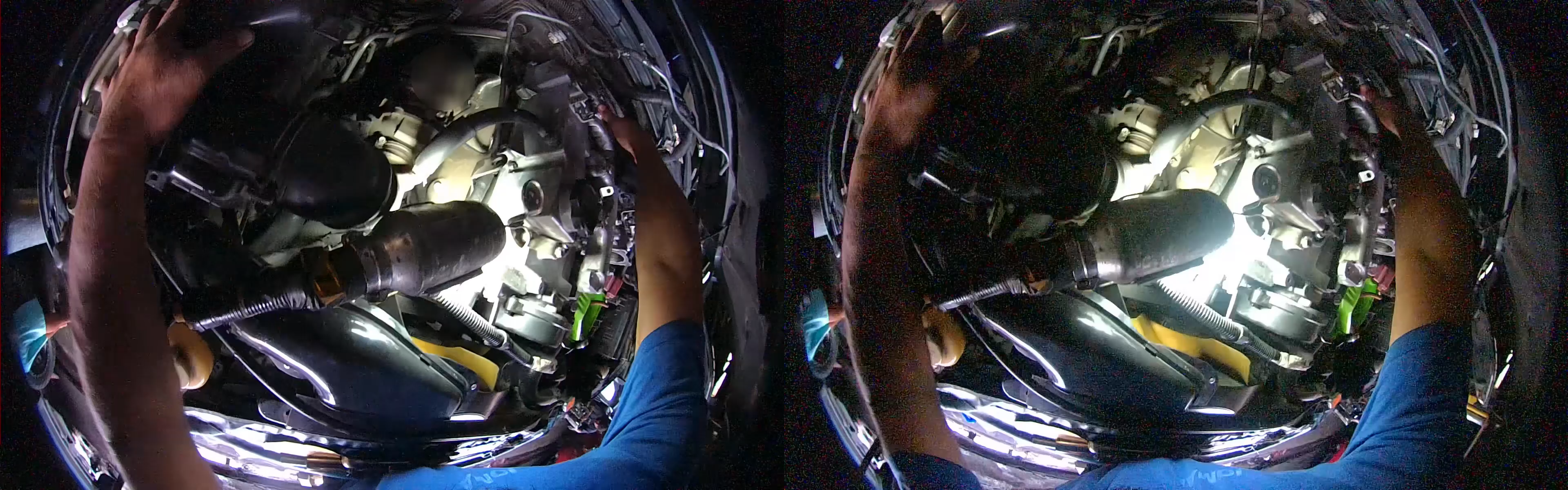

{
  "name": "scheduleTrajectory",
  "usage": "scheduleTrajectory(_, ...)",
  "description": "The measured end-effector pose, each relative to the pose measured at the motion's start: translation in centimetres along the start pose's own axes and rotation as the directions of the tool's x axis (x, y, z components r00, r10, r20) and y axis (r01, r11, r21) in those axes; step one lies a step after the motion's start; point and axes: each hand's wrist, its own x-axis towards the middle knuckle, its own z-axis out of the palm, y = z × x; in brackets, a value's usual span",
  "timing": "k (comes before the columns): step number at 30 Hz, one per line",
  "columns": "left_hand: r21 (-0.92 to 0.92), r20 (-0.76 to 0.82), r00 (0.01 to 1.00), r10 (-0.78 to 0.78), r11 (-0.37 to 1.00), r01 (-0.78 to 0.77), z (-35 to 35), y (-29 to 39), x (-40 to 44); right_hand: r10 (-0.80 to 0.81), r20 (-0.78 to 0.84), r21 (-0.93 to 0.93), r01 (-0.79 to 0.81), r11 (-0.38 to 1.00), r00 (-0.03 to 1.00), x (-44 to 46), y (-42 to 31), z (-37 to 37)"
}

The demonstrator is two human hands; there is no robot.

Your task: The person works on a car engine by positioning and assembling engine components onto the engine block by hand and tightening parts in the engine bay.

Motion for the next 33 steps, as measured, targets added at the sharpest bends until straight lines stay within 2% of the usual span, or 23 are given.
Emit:
scheduleTrajectory(3,0.000,0.000,1.000,0.018,1.000,-0.018,0.6,-0.2,0.2,0.011,-0.003,0.060,-0.010,0.998,1.000,-0.2,0.7,0.1)
scheduleTrajectory(10,0.028,0.040,0.999,-0.009,1.000,0.008,0.1,0.1,-0.3,0.035,0.014,-0.054,-0.035,0.998,0.999,1.4,0.9,0.9)
scheduleTrajectory(12,0.011,-0.008,0.998,0.061,0.998,-0.060,1.6,-1.8,1.0,0.039,0.021,-0.072,-0.038,0.997,0.999,1.9,1.0,0.7)
scheduleTrajectory(14,0.094,-0.051,0.994,0.101,0.991,-0.096,3.1,-3.2,1.8,0.042,0.030,-0.093,-0.039,0.995,0.999,2.3,1.5,0.9)
scheduleTrajectory(16,-0.035,0.015,1.000,0.027,0.999,-0.026,1.7,-2.4,1.4,0.031,0.031,-0.111,-0.028,0.993,0.999,2.8,1.5,1.0)
scheduleTrajectory(17,-0.195,0.122,0.991,-0.050,0.978,0.074,-1.5,0.2,0.1,0.022,0.027,-0.127,-0.018,0.992,0.999,3.2,1.4,1.2)
scheduleTrajectory(19,-0.206,0.182,0.972,-0.149,0.961,0.186,-3.3,3.0,-0.8,0.020,0.029,-0.170,-0.014,0.985,0.999,3.7,1.3,1.6)
scheduleTrajectory(20,-0.064,0.119,0.977,-0.176,0.981,0.184,-3.0,3.7,-1.2,0.027,0.039,-0.197,-0.019,0.980,0.999,3.9,1.2,2.4)
scheduleTrajectory(22,0.024,0.068,0.990,-0.123,0.992,0.122,-2.0,3.9,-1.3,0.150,0.074,-0.250,-0.127,0.960,0.986,4.4,1.6,3.2)
scheduleTrajectory(24,-0.057,0.082,0.997,-0.012,0.998,0.017,0.2,-0.3,0.1,0.256,0.098,-0.299,-0.216,0.929,0.962,5.4,2.0,3.7)
scheduleTrajectory(26,-0.163,0.061,0.991,0.116,0.981,-0.104,1.8,-3.0,1.6,0.284,0.124,-0.386,-0.217,0.896,0.951,4.6,2.6,1.9)
scheduleTrajectory(29,0.034,-0.024,0.999,0.036,0.999,-0.035,2.4,-3.3,1.4,0.181,0.195,-0.544,-0.047,0.838,0.964,3.6,-0.8,0.6)
scheduleTrajectory(31,0.030,0.038,0.999,-0.019,0.999,0.018,1.9,-2.6,1.5,0.063,0.225,-0.629,0.096,0.771,0.972,4.5,2.6,0.8)
scheduleTrajectory(33,0.058,0.052,0.998,-0.036,0.998,0.033,2.1,-2.7,1.8,-0.108,0.255,-0.722,0.263,0.640,0.961,8.6,10.1,1.4)
